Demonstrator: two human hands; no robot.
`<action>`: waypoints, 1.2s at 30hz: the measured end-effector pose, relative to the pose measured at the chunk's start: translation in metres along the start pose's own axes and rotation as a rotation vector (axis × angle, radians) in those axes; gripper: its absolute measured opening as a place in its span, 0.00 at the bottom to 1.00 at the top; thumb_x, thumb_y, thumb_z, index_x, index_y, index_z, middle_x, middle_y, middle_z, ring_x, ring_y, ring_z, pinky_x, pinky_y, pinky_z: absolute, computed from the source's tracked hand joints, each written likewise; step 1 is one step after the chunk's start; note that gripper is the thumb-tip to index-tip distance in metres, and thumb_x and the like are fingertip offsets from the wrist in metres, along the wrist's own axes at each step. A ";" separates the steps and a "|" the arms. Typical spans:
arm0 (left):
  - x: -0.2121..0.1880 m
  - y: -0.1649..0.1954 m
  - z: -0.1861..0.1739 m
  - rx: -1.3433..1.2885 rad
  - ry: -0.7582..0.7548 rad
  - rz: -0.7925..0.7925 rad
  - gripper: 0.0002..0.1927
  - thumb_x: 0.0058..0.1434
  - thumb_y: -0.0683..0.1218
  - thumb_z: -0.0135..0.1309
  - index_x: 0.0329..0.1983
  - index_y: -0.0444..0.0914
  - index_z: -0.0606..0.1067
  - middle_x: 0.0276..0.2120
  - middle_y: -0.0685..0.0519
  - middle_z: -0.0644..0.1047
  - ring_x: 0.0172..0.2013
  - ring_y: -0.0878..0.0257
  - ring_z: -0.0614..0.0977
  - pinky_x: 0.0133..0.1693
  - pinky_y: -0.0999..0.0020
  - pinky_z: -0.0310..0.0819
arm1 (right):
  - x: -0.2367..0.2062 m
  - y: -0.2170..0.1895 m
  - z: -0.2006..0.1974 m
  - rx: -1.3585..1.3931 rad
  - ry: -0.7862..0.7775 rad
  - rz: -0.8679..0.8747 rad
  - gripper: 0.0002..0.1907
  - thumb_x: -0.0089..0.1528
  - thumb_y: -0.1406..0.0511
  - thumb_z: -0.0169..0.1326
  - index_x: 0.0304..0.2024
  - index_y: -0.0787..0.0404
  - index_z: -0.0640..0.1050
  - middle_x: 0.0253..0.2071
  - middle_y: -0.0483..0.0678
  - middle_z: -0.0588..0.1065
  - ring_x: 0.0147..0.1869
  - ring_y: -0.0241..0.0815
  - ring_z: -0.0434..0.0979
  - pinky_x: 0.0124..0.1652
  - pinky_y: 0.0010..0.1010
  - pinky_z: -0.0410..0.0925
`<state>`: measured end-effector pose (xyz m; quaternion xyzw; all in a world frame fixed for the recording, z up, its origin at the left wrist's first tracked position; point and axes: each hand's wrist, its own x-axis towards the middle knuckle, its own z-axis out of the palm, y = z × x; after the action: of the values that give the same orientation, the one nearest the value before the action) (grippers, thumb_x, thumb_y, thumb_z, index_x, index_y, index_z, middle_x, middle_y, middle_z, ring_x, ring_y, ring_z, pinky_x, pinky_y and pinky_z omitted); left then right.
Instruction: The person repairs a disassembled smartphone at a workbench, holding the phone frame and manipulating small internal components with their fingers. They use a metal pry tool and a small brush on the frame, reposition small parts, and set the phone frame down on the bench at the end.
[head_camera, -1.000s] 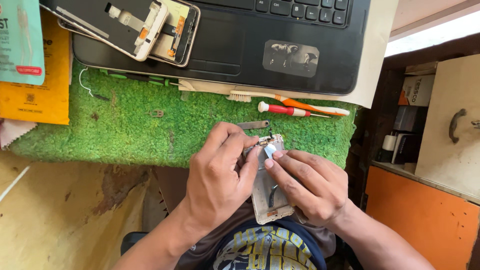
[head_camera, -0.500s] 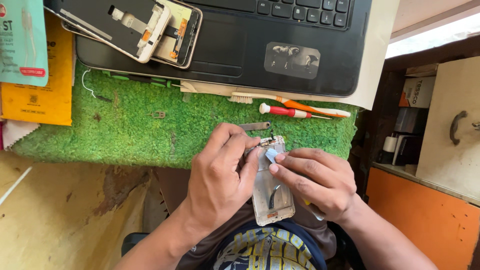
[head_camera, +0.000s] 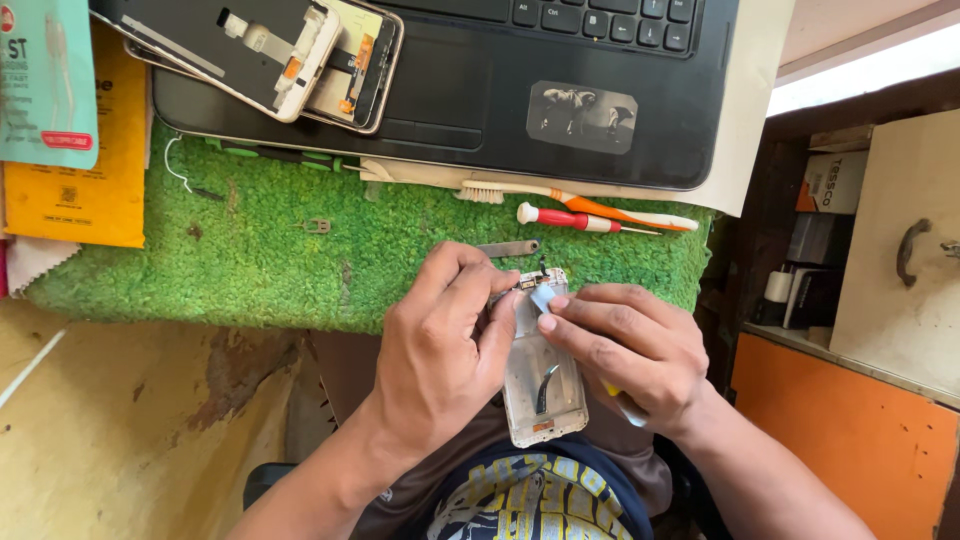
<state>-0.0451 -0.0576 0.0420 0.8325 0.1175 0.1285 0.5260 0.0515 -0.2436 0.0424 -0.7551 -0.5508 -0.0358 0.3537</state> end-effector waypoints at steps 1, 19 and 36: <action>0.000 0.000 0.000 0.009 0.003 0.012 0.08 0.60 0.36 0.61 0.42 0.32 0.77 0.41 0.46 0.76 0.34 0.53 0.84 0.34 0.65 0.79 | 0.000 0.000 0.000 0.014 -0.006 -0.001 0.19 0.51 0.76 0.64 0.46 0.64 0.82 0.43 0.53 0.80 0.44 0.51 0.83 0.43 0.36 0.77; 0.003 -0.002 -0.001 0.010 0.002 0.022 0.07 0.61 0.36 0.60 0.41 0.32 0.76 0.42 0.46 0.76 0.37 0.52 0.85 0.36 0.64 0.80 | 0.002 -0.010 0.002 -0.077 -0.053 -0.002 0.21 0.50 0.74 0.60 0.47 0.68 0.81 0.42 0.56 0.79 0.44 0.53 0.82 0.43 0.39 0.77; 0.004 -0.002 0.003 0.050 0.022 0.062 0.07 0.61 0.36 0.60 0.42 0.32 0.75 0.42 0.46 0.75 0.36 0.50 0.83 0.36 0.62 0.78 | 0.000 -0.027 0.007 -0.278 -0.074 0.036 0.26 0.50 0.67 0.55 0.51 0.69 0.79 0.45 0.57 0.79 0.45 0.54 0.82 0.43 0.39 0.76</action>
<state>-0.0405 -0.0583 0.0394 0.8471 0.1007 0.1507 0.4995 0.0257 -0.2357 0.0510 -0.8075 -0.5396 -0.0776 0.2255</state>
